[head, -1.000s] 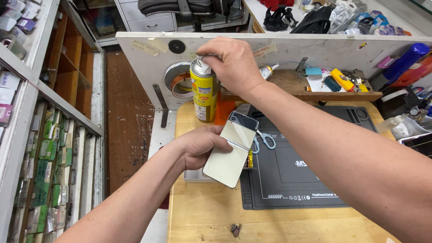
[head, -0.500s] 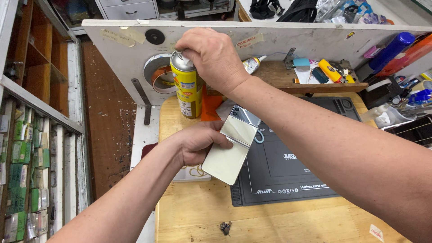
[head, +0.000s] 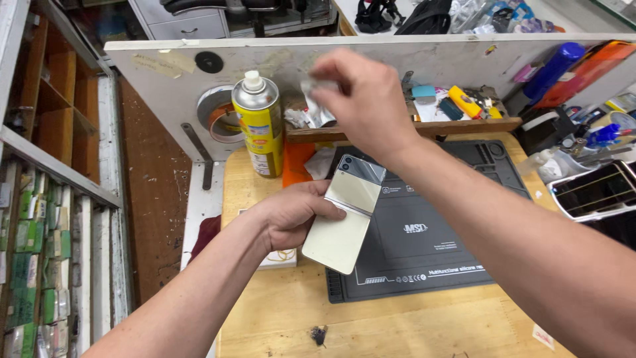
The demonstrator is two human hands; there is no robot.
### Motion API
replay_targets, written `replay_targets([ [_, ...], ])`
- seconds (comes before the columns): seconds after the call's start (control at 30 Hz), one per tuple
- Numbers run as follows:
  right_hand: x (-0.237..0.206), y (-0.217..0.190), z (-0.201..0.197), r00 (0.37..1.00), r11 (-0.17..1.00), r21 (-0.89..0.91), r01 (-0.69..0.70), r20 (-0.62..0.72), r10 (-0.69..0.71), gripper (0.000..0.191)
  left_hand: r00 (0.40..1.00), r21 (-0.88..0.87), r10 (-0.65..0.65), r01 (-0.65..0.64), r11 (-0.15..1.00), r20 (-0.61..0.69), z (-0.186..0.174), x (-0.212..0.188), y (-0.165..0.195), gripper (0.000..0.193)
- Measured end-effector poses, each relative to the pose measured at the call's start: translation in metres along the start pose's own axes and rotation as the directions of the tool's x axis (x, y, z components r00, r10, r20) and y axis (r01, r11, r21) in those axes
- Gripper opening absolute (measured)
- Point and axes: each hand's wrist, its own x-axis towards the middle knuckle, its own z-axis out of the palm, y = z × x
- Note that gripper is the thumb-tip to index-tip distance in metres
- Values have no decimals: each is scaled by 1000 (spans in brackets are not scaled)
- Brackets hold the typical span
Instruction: The person cleans the internal components of a disassembled smartphone with a cloth, applies adhesive to the back cover, and reattaches the back cover to the phone body. The person then wipes the exterior of the reassembled phone.
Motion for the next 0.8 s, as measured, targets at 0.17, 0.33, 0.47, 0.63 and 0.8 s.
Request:
replay_targets([
  [0.17,-99,12,-60,957,975,-120,-185,206,206,14,1000,29,-8,9,1000,-15,42,36,-15,43],
  [0.33,-151,16,-126,955,977,-203,-70,270,125,13,1000,16,1,-1,1000,17,91,71,-31,42],
  [0.47,-159,38,-167,965,971,-236,-41,241,100,10,999,31,-35,34,999,28,130,97,-42,41],
  [0.63,-179,50,-210,972,981,-185,49,237,-4,12,1000,90,-14,16,996,-22,165,116,-46,43],
  [0.8,-178,64,-236,973,976,-218,20,230,31,11,997,90,-39,44,995,-61,197,134,-55,44],
])
